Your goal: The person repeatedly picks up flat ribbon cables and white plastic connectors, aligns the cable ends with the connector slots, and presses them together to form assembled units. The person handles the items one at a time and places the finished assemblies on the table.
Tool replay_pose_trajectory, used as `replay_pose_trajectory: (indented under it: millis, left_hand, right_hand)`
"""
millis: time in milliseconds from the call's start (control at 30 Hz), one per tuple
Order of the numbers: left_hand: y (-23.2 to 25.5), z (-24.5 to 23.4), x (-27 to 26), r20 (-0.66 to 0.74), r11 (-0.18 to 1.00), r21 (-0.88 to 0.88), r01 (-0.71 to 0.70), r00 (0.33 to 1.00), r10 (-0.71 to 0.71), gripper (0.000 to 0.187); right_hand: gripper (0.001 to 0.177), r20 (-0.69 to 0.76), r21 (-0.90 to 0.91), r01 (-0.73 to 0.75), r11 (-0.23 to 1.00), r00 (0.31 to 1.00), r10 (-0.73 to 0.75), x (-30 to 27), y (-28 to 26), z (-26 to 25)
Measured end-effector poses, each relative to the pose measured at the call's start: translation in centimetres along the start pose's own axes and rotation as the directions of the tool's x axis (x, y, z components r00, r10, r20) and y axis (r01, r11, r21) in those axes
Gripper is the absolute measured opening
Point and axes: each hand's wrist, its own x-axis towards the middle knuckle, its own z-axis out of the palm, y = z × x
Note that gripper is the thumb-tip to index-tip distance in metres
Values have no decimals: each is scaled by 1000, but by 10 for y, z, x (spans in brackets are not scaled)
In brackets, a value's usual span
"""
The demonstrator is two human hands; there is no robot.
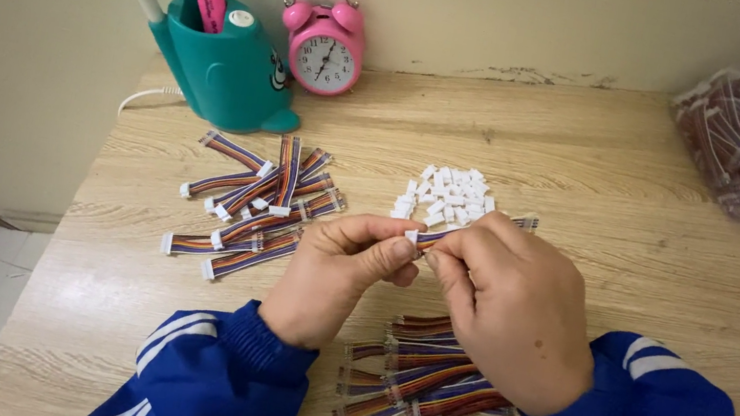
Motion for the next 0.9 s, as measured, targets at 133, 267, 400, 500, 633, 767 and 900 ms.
replay_pose_trajectory:
  millis: [133,267,400,500,633,767,900]
  left_hand:
    - [3,4,-2,-25,1000,-6,19,999,-19,20]
    - [-1,1,1,-45,1000,25,6,999,-4,20]
    - [2,3,1,-39,999,38,-5,999,6,19]
    - [5,1,1,-33,999,1,32,999,-32,20]
    - [3,1,0,-23,1000,-17,14,1000,-14,22]
    - [6,-1,0,-7,1000,3,19,1000,-19,20]
    - [6,3,-1,-8,998,52,-33,999,33,19]
  right_hand:
    - [14,-4,-9,6,1000,1000,-6,-1,0,2]
    - [14,-44,-100,94,991,994,-99,-3,1,6]
    - [11,46,13,-20,1000,999,20,-1,7,5]
    - [11,52,88,-68,994,997,64,1,2,-1]
    - [12,44,75,-42,996,998,39,2,-1,0]
    - [11,11,39,16,999,1000,-16,0,0,5]
    - [12,52,92,-20,996,999,15,-1,2,6]
